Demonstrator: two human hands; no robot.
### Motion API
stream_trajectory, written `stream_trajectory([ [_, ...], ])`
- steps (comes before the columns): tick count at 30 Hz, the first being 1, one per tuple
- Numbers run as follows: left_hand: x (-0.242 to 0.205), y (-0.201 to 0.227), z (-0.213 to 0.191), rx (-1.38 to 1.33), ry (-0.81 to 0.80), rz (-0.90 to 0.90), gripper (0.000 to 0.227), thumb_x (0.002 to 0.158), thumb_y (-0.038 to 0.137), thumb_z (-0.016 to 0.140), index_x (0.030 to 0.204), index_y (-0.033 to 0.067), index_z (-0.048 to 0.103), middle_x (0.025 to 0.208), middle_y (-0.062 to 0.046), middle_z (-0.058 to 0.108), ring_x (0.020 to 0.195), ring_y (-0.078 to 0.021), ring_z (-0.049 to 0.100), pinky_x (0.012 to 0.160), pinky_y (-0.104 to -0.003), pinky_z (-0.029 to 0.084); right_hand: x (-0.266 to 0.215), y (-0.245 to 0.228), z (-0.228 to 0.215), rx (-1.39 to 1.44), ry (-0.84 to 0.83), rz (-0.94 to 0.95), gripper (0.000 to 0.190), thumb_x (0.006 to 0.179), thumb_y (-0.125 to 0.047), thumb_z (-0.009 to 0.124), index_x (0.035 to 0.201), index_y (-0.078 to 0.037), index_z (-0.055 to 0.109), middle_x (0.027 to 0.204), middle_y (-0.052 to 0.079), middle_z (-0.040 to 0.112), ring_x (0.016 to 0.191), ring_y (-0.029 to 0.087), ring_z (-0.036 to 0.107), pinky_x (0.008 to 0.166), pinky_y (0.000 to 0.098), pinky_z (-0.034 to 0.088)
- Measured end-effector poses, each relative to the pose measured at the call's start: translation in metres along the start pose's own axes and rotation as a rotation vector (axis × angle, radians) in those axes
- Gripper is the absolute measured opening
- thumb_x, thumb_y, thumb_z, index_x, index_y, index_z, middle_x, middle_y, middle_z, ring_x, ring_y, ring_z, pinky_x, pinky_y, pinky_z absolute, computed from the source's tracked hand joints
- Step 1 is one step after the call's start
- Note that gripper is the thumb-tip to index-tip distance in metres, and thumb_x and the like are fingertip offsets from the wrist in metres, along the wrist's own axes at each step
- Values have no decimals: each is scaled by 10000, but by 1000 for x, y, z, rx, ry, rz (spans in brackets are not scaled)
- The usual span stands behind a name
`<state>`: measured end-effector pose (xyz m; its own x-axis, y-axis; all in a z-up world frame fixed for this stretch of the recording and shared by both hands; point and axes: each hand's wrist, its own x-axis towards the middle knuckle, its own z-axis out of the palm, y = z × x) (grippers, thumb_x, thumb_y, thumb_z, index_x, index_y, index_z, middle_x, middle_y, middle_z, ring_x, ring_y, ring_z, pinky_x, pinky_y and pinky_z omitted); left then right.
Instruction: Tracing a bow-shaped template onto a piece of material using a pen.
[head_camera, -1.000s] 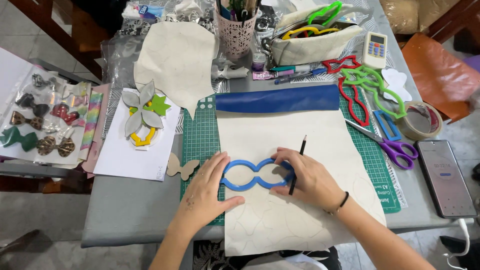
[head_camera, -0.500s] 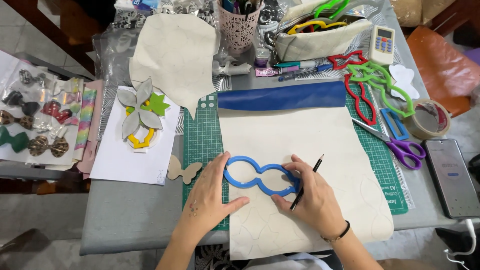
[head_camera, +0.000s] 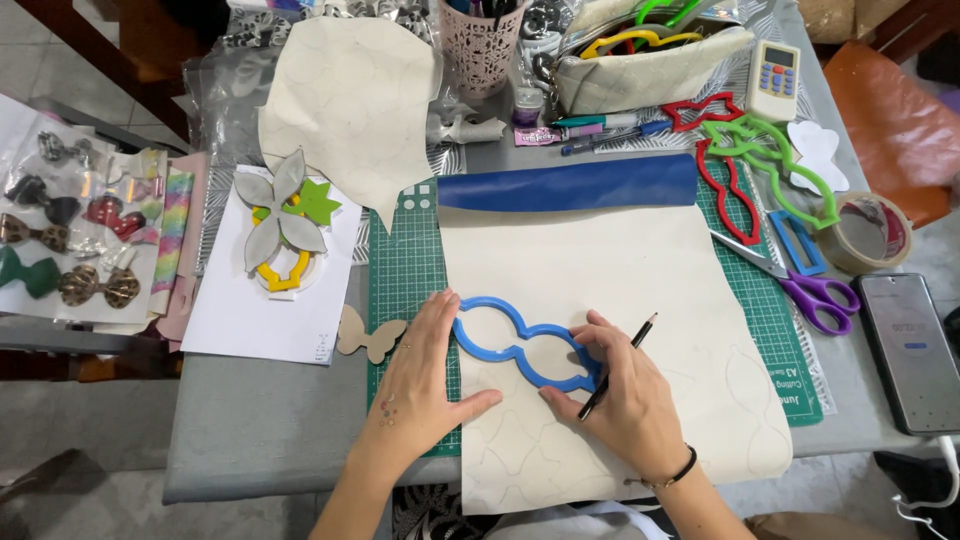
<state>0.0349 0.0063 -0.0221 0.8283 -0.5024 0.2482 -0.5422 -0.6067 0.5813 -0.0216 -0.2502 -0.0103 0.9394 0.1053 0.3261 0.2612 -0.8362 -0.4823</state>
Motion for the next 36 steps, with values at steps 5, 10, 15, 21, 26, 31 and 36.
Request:
stream_trajectory([
  [5, 0, 1, -3, -6, -5, 1, 1083, 819, 449, 854, 1586, 47, 204, 1652, -151, 274, 1547, -323, 242, 1225, -481, 305, 1, 7, -14, 37, -6, 8, 645, 758, -368, 856, 1202, -63, 503, 1239, 78, 681, 1331, 247, 639, 824, 333, 638],
  [10, -2, -3, 0, 1, -20, 8, 1077, 828, 453, 830, 1594, 46, 191, 1664, -137, 252, 1549, -301, 232, 1233, -468, 287, -13, 49, -62, -11, 78, 50, 757, 763, -334, 854, 1334, -20, 471, 1237, 84, 677, 1312, 239, 656, 780, 308, 627],
  [15, 4, 0, -1, 46, -110, -2, 979, 828, 432, 807, 1575, 91, 274, 1641, -137, 261, 1536, -362, 206, 1214, -529, 267, -44, 98, -102, -157, 277, 259, 611, 750, -238, 885, 1154, -26, 480, 1319, 126, 666, 1256, 297, 673, 936, 385, 558],
  [21, 30, 29, -6, 277, -80, 208, 933, 815, 461, 780, 1542, 79, 338, 1602, -149, 356, 1502, -375, 311, 1203, -487, 317, -46, 116, -133, -51, 430, 258, 598, 793, -113, 870, 1183, 51, 447, 1267, 253, 648, 1207, 311, 644, 1078, 389, 527],
  [26, 65, 58, 8, 177, -121, 270, 899, 856, 427, 766, 1535, 26, 334, 1583, -171, 376, 1495, -361, 321, 1202, -473, 314, -32, 136, -133, 27, 202, 190, 612, 743, -270, 869, 1150, -27, 481, 1286, 167, 672, 1240, 273, 658, 1057, 375, 545],
  [31, 97, 72, 47, 129, -155, 319, 987, 771, 424, 861, 1513, 7, 362, 1555, -170, 410, 1475, -330, 353, 1205, -437, 318, -15, 147, -125, 91, 8, 35, 601, 755, -357, 871, 1132, -115, 470, 1314, 85, 682, 1200, 233, 688, 979, 354, 544],
  [36, 120, 78, 75, 167, -290, 285, 954, 838, 436, 788, 1551, 17, 313, 1479, -242, 429, 1419, -422, 415, 1186, -485, 329, -13, 151, -115, 33, -9, 190, 613, 635, -266, 948, 1085, -135, 553, 1229, 34, 757, 1028, 295, 745, 915, 438, 577],
])
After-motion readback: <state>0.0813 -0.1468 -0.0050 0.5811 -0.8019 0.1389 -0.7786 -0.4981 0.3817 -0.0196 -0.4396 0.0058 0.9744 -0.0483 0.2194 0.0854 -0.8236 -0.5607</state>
